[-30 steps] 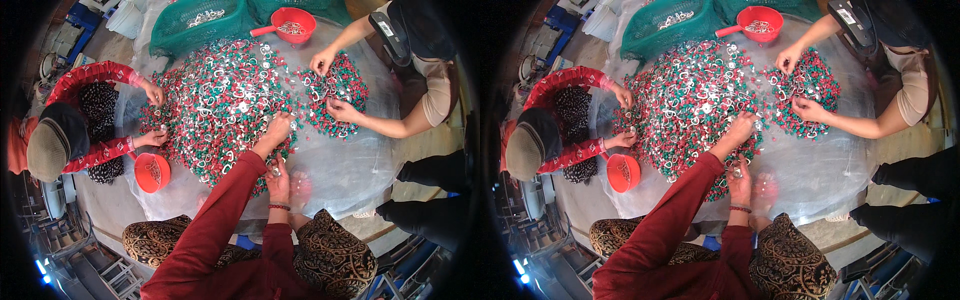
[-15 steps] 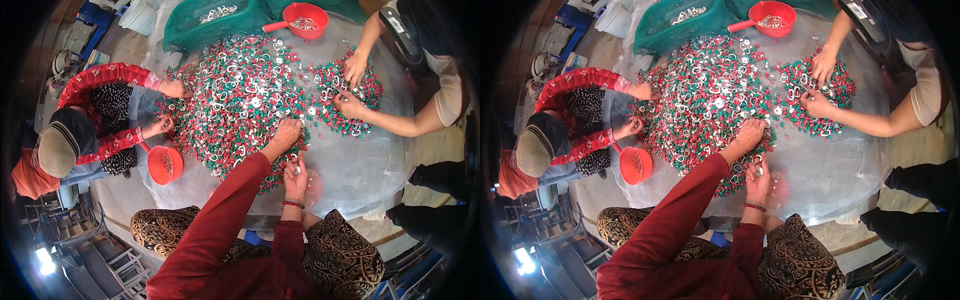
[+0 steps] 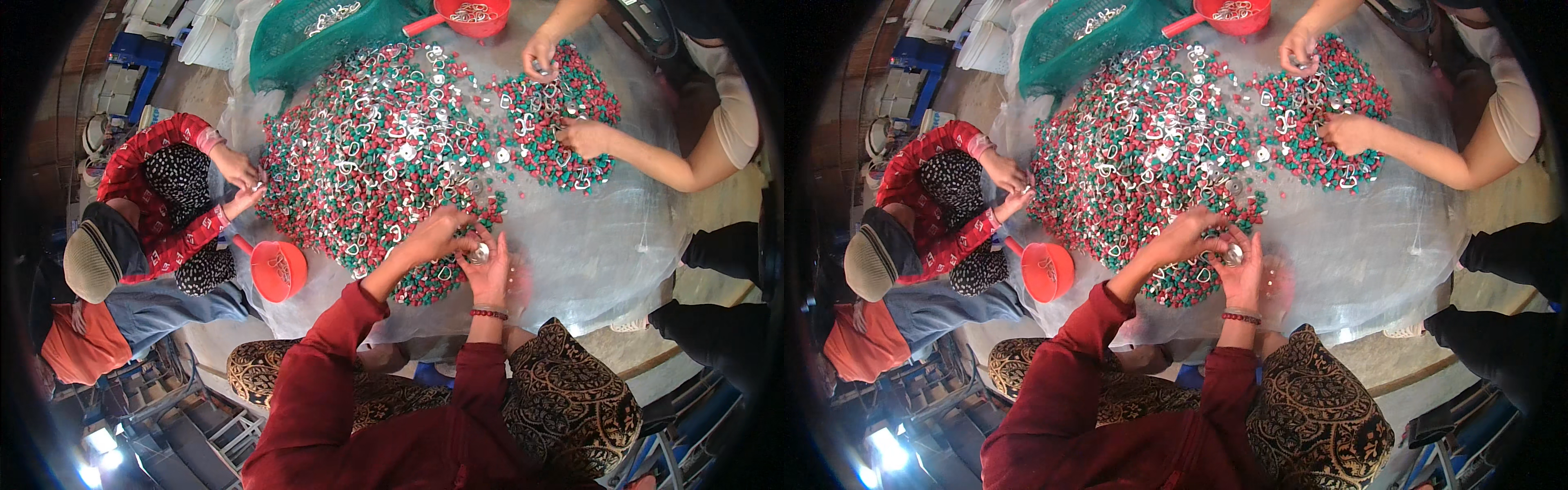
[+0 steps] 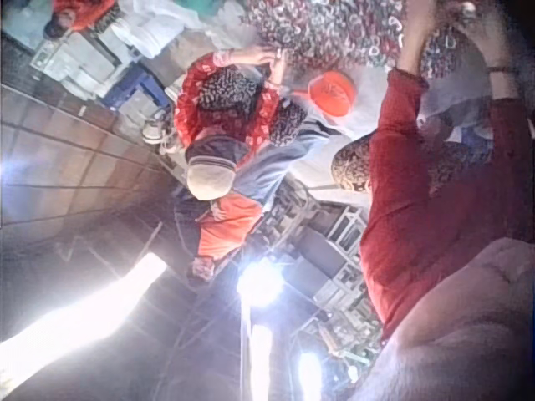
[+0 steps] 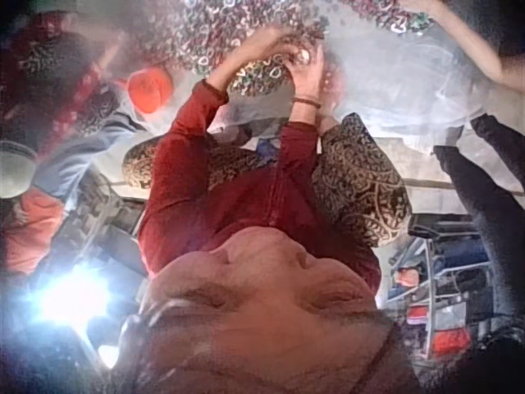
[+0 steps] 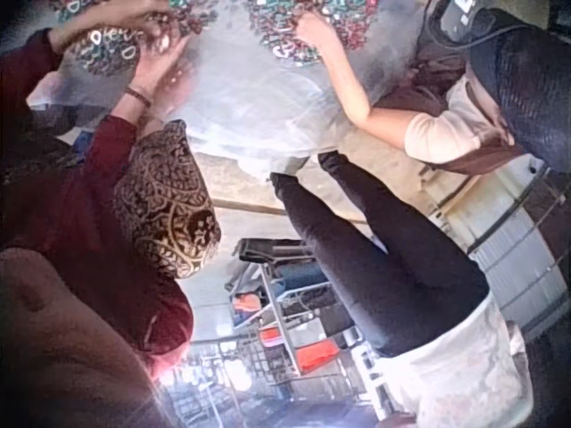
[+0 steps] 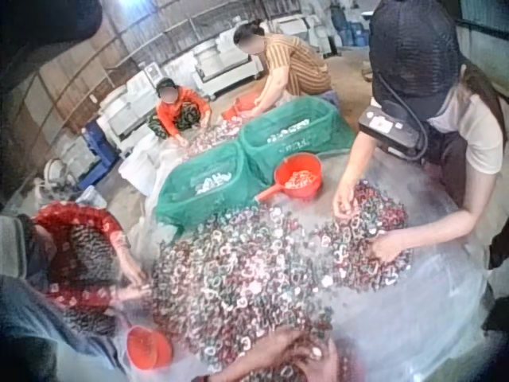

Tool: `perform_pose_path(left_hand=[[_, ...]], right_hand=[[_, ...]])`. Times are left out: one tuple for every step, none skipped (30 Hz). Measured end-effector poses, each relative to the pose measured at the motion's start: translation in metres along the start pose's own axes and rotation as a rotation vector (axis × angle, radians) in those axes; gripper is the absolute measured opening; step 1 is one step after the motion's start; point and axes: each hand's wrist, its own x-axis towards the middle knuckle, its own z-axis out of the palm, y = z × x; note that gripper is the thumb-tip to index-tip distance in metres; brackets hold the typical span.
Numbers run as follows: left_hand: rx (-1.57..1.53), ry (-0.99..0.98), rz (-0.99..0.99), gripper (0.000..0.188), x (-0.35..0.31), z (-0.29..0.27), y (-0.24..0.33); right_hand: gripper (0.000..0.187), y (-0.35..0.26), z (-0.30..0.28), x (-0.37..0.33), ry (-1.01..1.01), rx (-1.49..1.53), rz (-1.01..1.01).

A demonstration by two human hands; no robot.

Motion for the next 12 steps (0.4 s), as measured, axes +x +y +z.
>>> perform_pose_path(left_hand=[[0.080,0.079,-0.028,0.026,0.008,0.001,-0.002],[0.164,0.167,-0.060,0.027,0.021,0.001,-0.008],[0.245,0.253,-0.091,0.029,0.035,0.002,-0.014],[0.354,0.260,-0.043,0.028,0.049,0.013,-0.032],[0.468,0.274,-0.008,0.028,0.058,0.024,-0.056],[0.574,0.280,0.042,0.028,0.068,0.030,-0.059],[0.648,0.239,0.030,0.027,0.072,0.037,-0.062],[0.717,0.189,0.025,0.026,0.078,0.042,-0.059],[0.787,0.139,0.018,0.025,0.082,0.046,-0.055],[0.760,0.134,-0.004,0.022,0.085,0.050,-0.053],[0.747,0.125,-0.029,0.023,0.085,0.054,-0.054],[0.735,0.117,-0.056,0.024,0.083,0.057,-0.055]], right_hand=[[0.037,-0.001,0.000,-0.001,-0.016,0.027,0.016],[0.031,0.001,-0.005,0.001,-0.029,0.027,0.007],[0.029,0.003,-0.012,0.005,-0.098,0.060,0.008],[0.027,0.004,-0.023,0.011,-0.165,0.088,0.006],[0.025,0.008,-0.027,0.013,-0.237,0.110,0.017],[0.025,0.006,-0.029,0.014,-0.257,0.119,0.009],[0.026,0.006,-0.030,0.014,-0.278,0.127,0.003],[0.027,0.004,-0.030,0.012,-0.292,0.141,-0.010],[0.030,0.003,-0.028,0.012,-0.226,0.090,-0.056],[0.033,0.001,-0.026,0.012,-0.162,0.038,-0.099],[0.037,0.002,-0.023,0.011,-0.098,-0.006,-0.137],[0.045,0.000,-0.024,0.010,-0.091,-0.008,-0.127]])
